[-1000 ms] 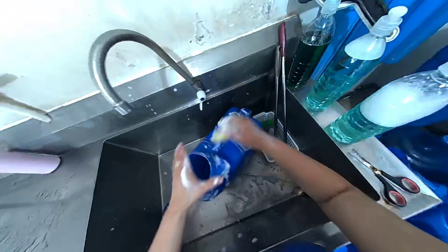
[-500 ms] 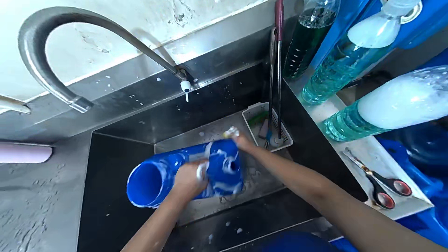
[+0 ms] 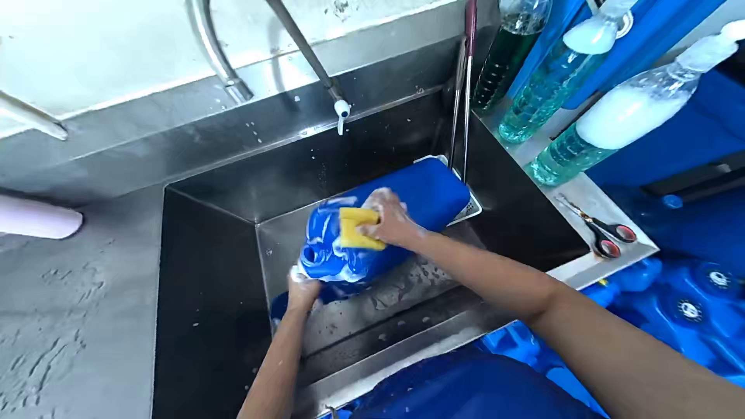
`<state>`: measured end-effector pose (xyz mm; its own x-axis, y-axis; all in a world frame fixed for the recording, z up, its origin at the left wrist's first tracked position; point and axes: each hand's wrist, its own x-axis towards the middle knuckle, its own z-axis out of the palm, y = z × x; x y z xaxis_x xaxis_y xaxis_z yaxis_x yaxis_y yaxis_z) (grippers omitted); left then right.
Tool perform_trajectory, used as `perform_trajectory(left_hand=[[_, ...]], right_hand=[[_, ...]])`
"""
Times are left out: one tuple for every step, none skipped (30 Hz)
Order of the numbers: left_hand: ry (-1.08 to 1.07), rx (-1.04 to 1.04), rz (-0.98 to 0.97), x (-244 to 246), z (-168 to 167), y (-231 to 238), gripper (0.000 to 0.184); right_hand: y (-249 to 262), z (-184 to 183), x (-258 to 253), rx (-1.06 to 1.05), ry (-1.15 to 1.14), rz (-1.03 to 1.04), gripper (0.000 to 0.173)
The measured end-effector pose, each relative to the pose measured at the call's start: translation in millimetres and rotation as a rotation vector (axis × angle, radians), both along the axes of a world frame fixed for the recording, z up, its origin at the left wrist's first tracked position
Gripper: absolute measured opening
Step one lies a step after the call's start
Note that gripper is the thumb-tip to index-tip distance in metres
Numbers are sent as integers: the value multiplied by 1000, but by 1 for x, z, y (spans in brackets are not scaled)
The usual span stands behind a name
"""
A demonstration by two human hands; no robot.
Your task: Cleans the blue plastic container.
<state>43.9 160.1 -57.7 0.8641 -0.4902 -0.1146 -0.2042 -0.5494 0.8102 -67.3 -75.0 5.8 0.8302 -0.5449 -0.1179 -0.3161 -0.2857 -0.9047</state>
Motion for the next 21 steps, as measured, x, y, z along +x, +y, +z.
perform_trajectory(left_hand=[[162,9,4,12,-15,18,58],[301,-19,20,25,-21,35,69],[379,-71,52,36,-24,48,74],[396,-100,65,44,-24,55,75],[385,-85,93,47,-23,58,67],[340,-25,124,49,-21,58,57],[286,54,126,51,-19,55,52],[235,127,89,53,-18,54,49],[187,183,29,52,-17,55,46],[141,214,-31,49,-18,58,44],[96,207,-61,48,-20,61,43],[100,209,-78,49,-17,63,44],[123,202,-88,50,-16,62,45],[144,185,-91,50,-15,59,46],[158,169,-97,51,-15,56,47],[165,160,-112,51,-15,53,48],[171,162,-131,49,-16,50,50],[169,168,-146,47,-17,46,50],[165,166,-149,45,-19,44,50],[158,170,-149,44,-20,43,48],[157,192,-150,42,-20,45,46]], right_hand=[[-17,-31,1,-224,95,-14,46],[-47,-62,-2,-409,166,-75,51],[-78,-85,-5,-476,233,-174,51],[-96,-97,-3,-465,289,-276,46],[-90,-101,3,-435,345,-319,42],[-56,-100,14,-423,373,-275,46],[0,-92,31,-433,377,-144,54],[67,-85,49,-460,351,45,59],[132,-76,63,-465,295,238,54],[176,-64,71,-441,265,424,47],[192,-58,76,-444,245,550,42],[183,-63,76,-531,193,525,38],[150,-75,68,-649,148,393,35],[99,-90,57,-802,142,213,34],[42,-97,44,-864,215,56,39],[-5,-94,36,-780,364,-59,47],[-32,-89,36,-656,475,-142,53],[-33,-87,44,-583,540,-192,58],[-3,-88,58,-585,527,-176,54],[47,-88,76,-592,458,-90,50],[104,-84,91,-574,385,86,45]])
